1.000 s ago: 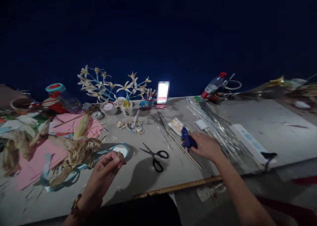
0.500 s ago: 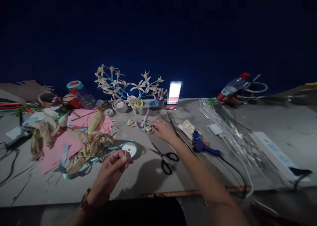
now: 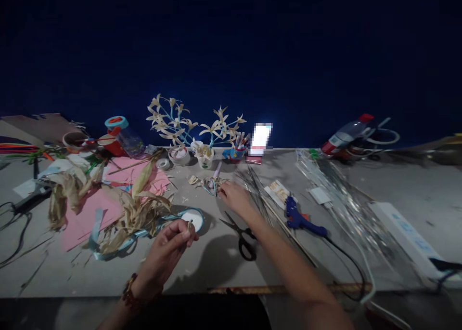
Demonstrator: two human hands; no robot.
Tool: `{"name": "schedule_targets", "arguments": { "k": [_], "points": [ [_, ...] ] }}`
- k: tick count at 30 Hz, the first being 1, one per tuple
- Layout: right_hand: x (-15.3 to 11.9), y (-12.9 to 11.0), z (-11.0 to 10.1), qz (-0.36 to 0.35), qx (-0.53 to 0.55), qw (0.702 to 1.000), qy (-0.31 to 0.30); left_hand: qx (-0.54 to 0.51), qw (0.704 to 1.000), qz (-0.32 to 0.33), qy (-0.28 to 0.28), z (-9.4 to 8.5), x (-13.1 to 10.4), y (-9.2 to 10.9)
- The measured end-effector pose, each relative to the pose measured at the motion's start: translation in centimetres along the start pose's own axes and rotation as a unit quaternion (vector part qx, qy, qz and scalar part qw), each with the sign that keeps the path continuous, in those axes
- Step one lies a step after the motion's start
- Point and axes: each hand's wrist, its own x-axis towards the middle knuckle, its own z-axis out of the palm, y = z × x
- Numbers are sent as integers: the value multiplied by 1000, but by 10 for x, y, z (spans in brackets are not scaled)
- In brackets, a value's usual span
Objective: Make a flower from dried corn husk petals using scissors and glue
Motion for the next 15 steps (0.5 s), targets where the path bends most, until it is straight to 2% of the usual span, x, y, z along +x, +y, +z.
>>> {"name": "schedule_targets", "arguments": {
  "k": [10, 15],
  "points": [
    [-25, 19, -4, -29, 31, 999, -8, 6, 1000, -5, -3, 2, 2, -1],
    [-25, 21, -8, -40, 29, 999, 6, -1, 1000, -11, -10, 6, 3, -1]
  ]
}}
